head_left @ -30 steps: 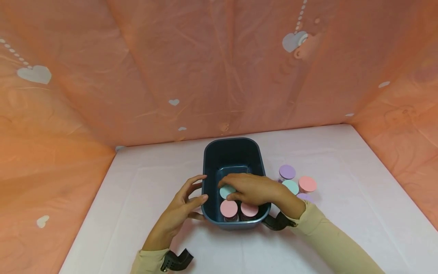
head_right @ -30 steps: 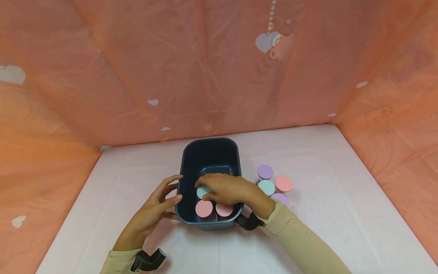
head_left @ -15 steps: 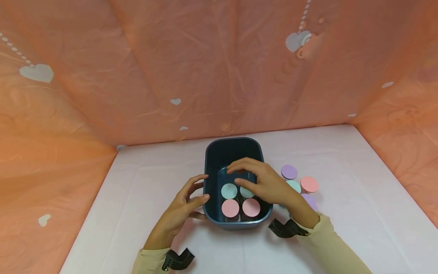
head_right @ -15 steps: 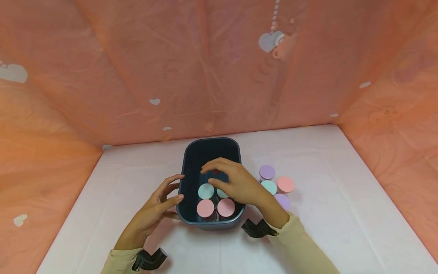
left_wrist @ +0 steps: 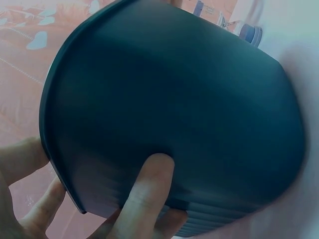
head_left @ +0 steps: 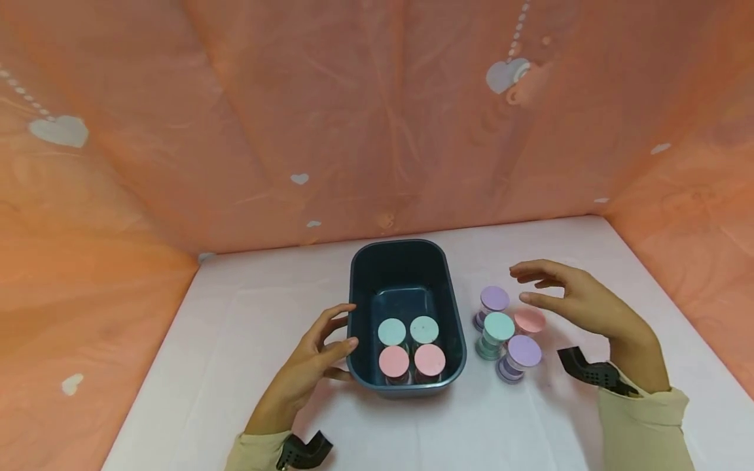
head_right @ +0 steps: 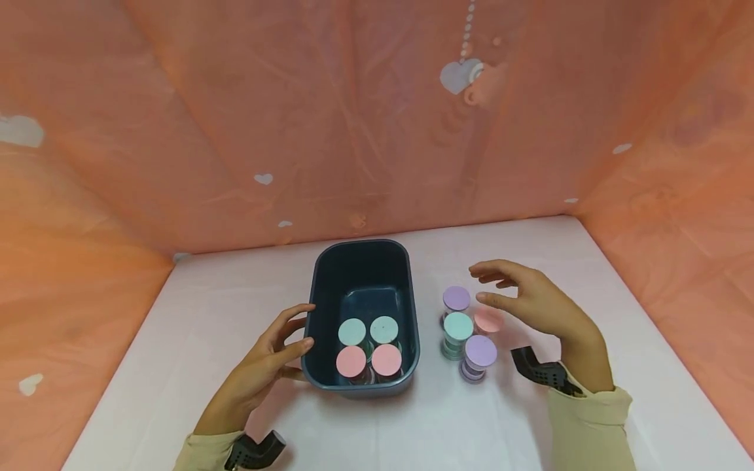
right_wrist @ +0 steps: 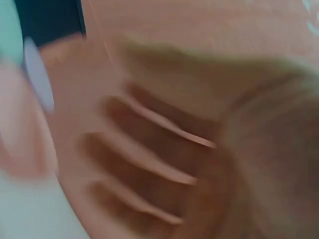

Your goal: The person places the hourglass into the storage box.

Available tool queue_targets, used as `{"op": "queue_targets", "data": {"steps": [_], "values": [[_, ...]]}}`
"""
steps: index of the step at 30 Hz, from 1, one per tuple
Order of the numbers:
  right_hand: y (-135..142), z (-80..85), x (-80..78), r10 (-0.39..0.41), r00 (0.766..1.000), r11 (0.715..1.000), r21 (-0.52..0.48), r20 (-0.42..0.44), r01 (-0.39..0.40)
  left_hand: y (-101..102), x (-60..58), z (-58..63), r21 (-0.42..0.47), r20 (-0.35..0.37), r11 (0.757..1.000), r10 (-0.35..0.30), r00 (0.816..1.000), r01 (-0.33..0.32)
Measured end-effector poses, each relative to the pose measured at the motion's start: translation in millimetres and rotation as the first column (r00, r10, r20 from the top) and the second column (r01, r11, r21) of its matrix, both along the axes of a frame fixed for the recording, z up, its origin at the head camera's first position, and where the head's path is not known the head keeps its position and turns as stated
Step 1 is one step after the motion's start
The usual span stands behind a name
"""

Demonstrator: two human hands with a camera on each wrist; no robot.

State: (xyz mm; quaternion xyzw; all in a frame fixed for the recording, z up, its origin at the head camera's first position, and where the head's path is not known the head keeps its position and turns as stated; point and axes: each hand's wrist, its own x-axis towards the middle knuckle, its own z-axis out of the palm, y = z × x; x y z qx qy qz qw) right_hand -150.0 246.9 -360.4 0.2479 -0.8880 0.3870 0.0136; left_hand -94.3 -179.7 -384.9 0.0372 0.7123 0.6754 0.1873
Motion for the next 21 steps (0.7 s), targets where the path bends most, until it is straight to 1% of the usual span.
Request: {"op": "queue_targets", "data": {"steps": [2,4,7,10,13,16,18,20,21], "values": [[11,-3.4,0.2,0.053,0.997,0.994,0.094,0.048,-0.058,1,0.0,-0.8,-0.001,-0.001,1.000,0.006,1.000,-0.006],[18,-7.3,0.0,0.085,0.991,0.985,0.140,0.105,-0.099,1,-0.1,-1.2,-0.006,-0.002,1.000,0.011,1.000,-0.011],[22,-11.6,-0.8,0.112,0.979,0.981,0.139,0.169,-0.136,1,-0.5,-1.4,-0.010,-0.006,1.000,0.008,1.000,-0.008],[23,-14.3,-2.8,0.129,0.971,0.980,0.126,0.201,-0.156,0,-0.3,-0.7,-0.012,-0.009,1.000,0.001,1.000,-0.001],[27,-18.5,-6.0,0.168,0.960,0.973,0.120,0.222,-0.198,0,-0.3,-0.3,-0.011,-0.009,1.000,0.001,1.000,-0.001],[33,-26.8,-9.9,0.233,0.942,0.965,0.064,0.242,-0.255,0,-0.6,0.2,-0.017,-0.007,1.000,0.003,1.000,-0.003],[37,-33.5,-12.3,0.282,0.924,0.956,0.003,0.259,-0.292,0,-0.7,0.2,-0.016,-0.004,1.000,0.002,1.000,-0.002],[39,-39.5,-14.3,0.332,0.900,0.942,-0.061,0.283,-0.329,0,-0.4,0.0,-0.017,0.000,1.000,-0.001,1.000,0.001],[39,-41.5,-15.1,0.348,0.893,0.937,-0.080,0.286,-0.339,0,-0.2,-0.1,-0.015,0.002,1.000,-0.003,1.000,0.003]]}}
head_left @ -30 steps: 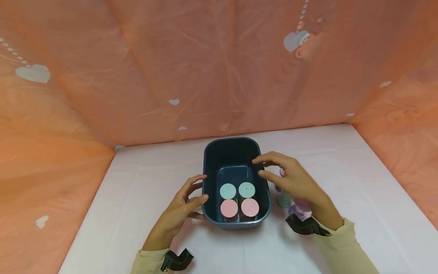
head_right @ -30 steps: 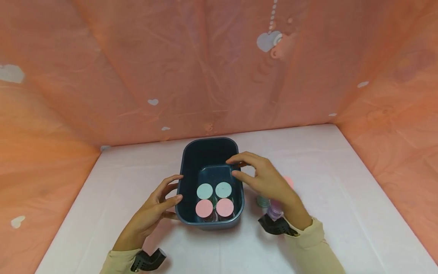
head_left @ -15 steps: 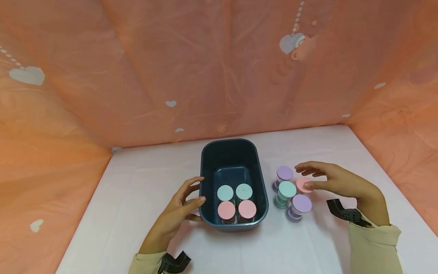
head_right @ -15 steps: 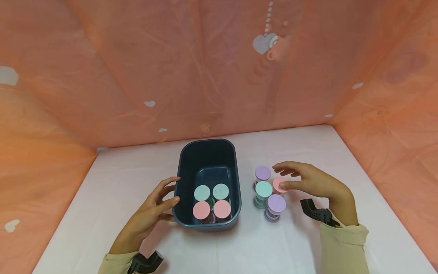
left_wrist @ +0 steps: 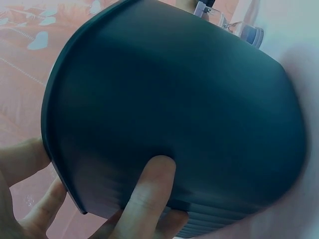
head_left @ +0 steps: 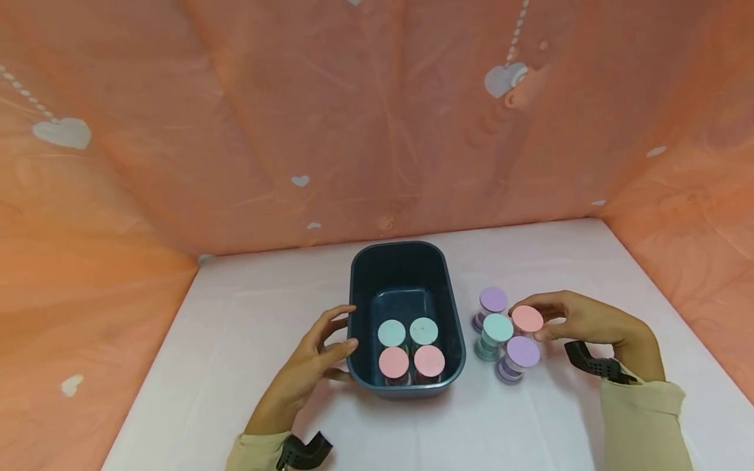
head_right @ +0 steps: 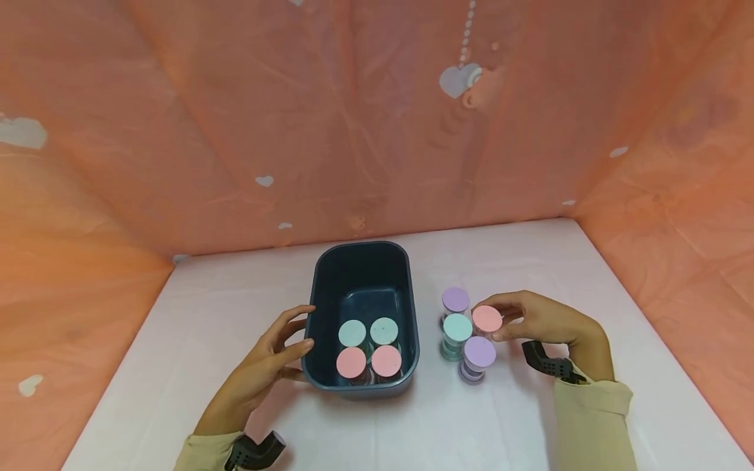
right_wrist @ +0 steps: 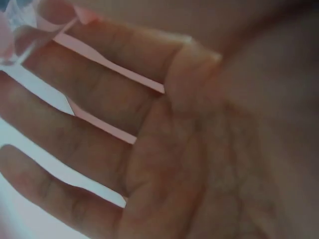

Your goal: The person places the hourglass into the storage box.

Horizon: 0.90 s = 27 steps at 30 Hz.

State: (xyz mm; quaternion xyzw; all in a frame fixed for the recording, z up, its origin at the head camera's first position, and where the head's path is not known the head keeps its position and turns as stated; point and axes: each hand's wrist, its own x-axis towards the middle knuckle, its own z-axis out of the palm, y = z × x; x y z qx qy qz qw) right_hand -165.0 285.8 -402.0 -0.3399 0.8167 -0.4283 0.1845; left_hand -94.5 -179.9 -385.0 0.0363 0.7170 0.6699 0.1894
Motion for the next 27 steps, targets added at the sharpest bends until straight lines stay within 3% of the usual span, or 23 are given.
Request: {"op": "queue_targets", "data": {"steps": [4,8,13,21,27], "values": [[-1,-3.8,-2.1,0.013,1.000,0.999,-0.035,-0.003,-0.013,0,0.6,-1.1,0.004,0.005,1.000,0.001,1.000,-0.001],[-2,-2.7,-3.3,-0.087,0.996,0.996,-0.029,-0.030,0.087,0,0.8,-0.8,0.008,-0.004,1.000,0.002,1.000,-0.002],[-3,-3.9,-5.2,-0.219,0.974,0.975,-0.038,-0.054,0.217,1,1.0,0.2,0.012,-0.006,1.000,0.003,1.000,-0.003],[-8,-6.4,-7.2,-0.309,0.946,0.951,-0.039,-0.102,0.307,1,1.6,1.4,0.004,0.000,1.000,0.008,1.000,-0.008],[-13,-3.7,-8.8,-0.317,0.944,0.948,-0.018,-0.088,0.316,1,1.7,2.4,0.011,-0.001,1.000,0.005,1.000,-0.005]]}}
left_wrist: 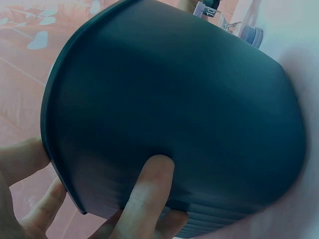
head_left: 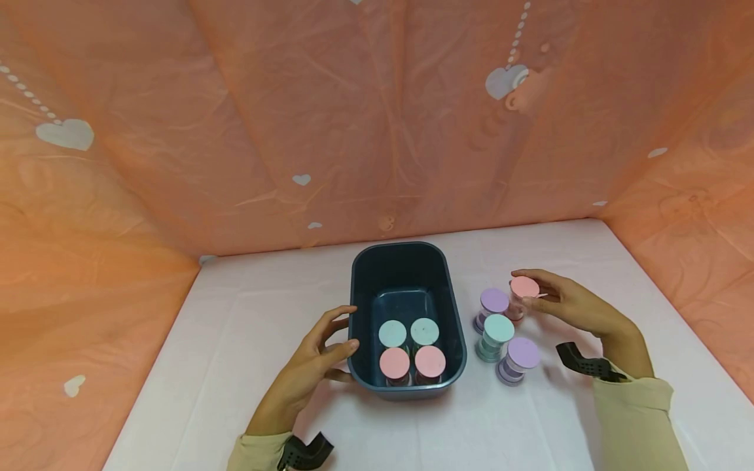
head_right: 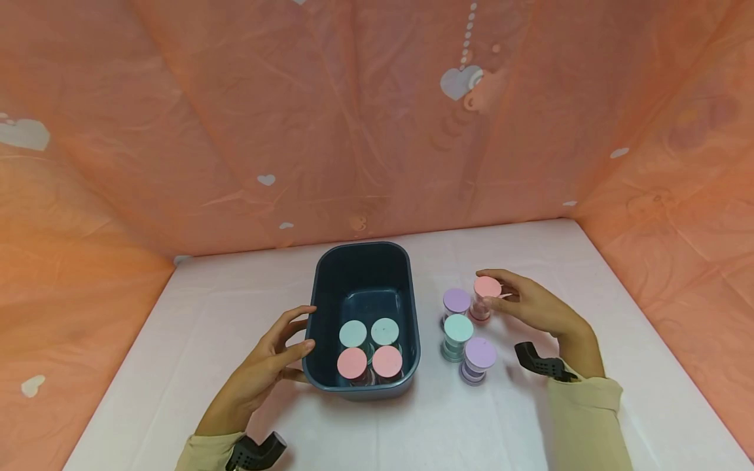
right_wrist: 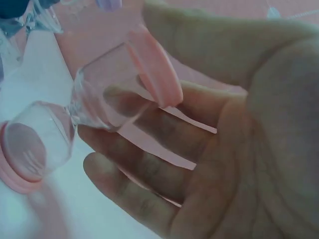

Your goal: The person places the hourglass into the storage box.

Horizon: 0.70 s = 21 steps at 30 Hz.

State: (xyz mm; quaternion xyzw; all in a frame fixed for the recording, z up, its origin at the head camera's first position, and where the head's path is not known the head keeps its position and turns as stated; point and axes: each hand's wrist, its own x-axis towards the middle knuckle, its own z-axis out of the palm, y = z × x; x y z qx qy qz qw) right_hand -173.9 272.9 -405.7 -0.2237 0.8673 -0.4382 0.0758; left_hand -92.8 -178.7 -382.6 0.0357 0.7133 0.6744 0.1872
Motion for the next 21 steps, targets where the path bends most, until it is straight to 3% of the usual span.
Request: {"op": "queue_targets", "data": {"steps": [5,14,21], "values": [[-4.7,-2.2,-2.1,0.005,1.000,1.000,-0.003,-0.004,-0.005,-0.3,-0.2,-2.1,0.003,-0.009,1.000,-0.004,1.000,0.004],[-5.4,-7.1,-2.1,0.064,0.997,0.993,-0.104,0.033,-0.061,-1.1,-0.6,-2.5,0.011,-0.008,1.000,-0.009,1.000,0.010],[-8.2,-7.7,-3.5,0.059,0.998,0.993,-0.100,-0.018,-0.060,-0.2,-0.4,-2.1,0.005,-0.009,1.000,-0.005,1.000,0.005]]}}
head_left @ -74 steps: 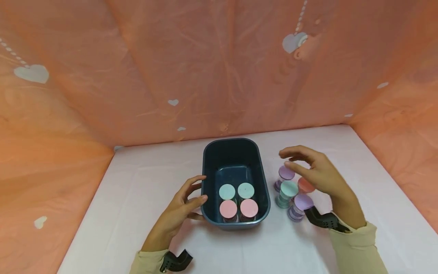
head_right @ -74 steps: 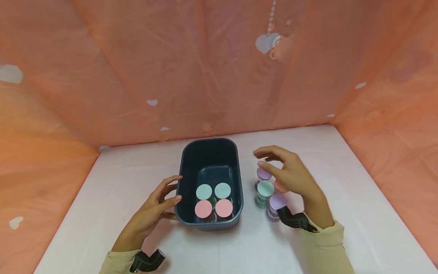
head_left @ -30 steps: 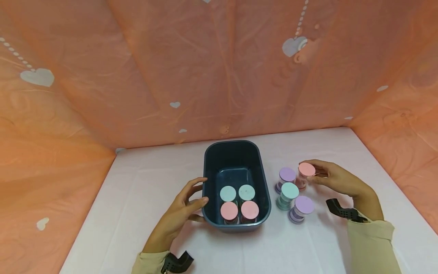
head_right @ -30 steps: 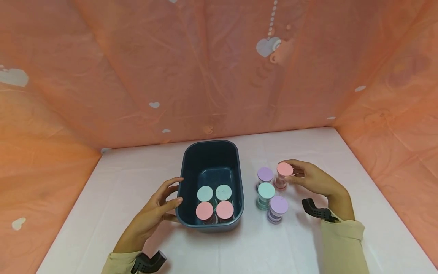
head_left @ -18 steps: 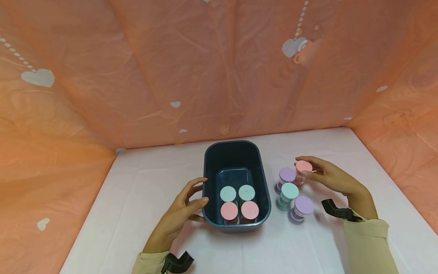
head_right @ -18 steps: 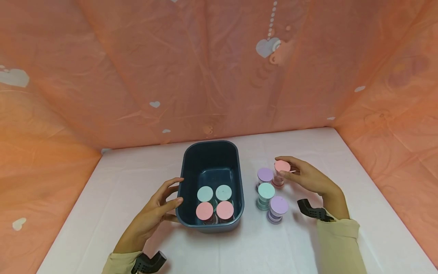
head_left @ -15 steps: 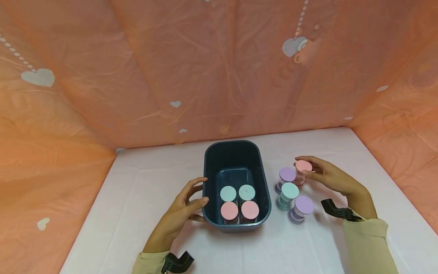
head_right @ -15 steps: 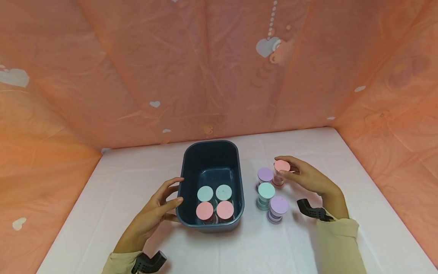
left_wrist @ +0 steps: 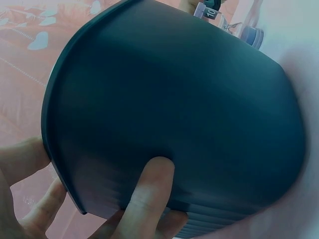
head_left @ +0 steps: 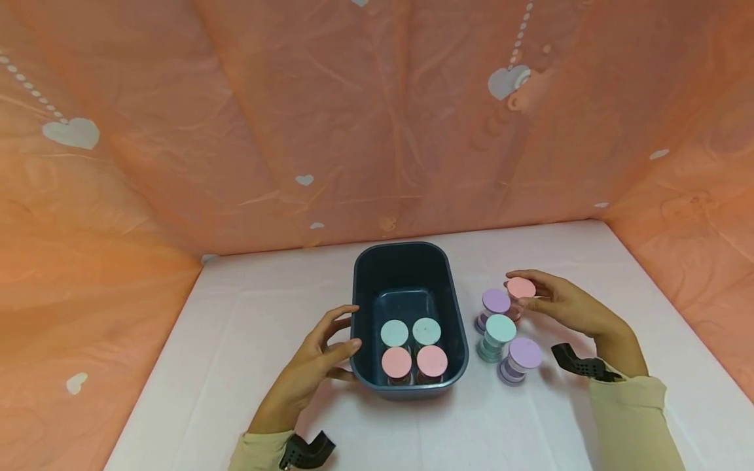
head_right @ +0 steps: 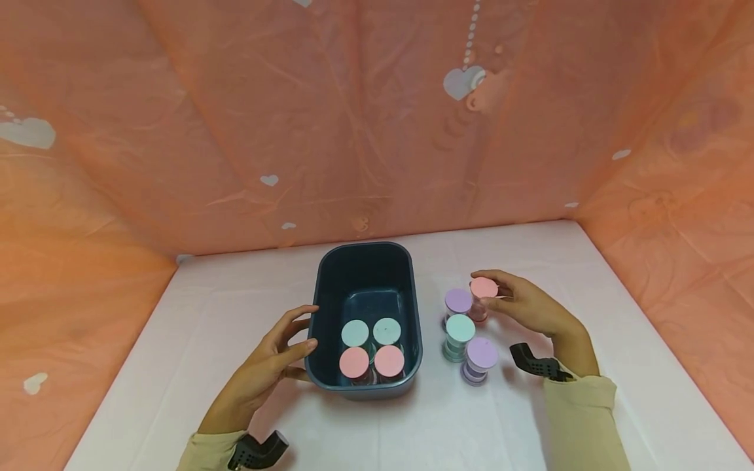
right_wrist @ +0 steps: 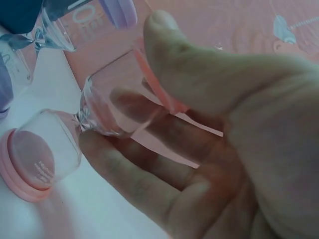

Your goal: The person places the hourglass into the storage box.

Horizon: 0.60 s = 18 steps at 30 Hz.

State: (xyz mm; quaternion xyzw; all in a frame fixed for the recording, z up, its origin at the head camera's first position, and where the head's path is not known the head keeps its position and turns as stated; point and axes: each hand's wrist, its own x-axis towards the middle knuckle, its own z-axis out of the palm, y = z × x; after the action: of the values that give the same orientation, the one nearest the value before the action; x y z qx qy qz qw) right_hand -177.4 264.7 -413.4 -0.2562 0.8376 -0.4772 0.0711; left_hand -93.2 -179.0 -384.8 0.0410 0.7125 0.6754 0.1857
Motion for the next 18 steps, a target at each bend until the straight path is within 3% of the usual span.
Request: {"op": "queue_targets", "data": {"steps": [8,18], "values": [[-5,8.1,-0.5,-0.115,0.993,0.993,0.002,-0.014,0.115,-1,0.0,0.7,0.010,0.004,1.000,-0.001,1.000,0.001],[-8,21.5,3.0,-0.245,0.964,0.965,-0.118,-0.101,0.233,-1,-0.6,0.9,0.021,0.011,1.000,-0.001,1.000,0.001]]}}
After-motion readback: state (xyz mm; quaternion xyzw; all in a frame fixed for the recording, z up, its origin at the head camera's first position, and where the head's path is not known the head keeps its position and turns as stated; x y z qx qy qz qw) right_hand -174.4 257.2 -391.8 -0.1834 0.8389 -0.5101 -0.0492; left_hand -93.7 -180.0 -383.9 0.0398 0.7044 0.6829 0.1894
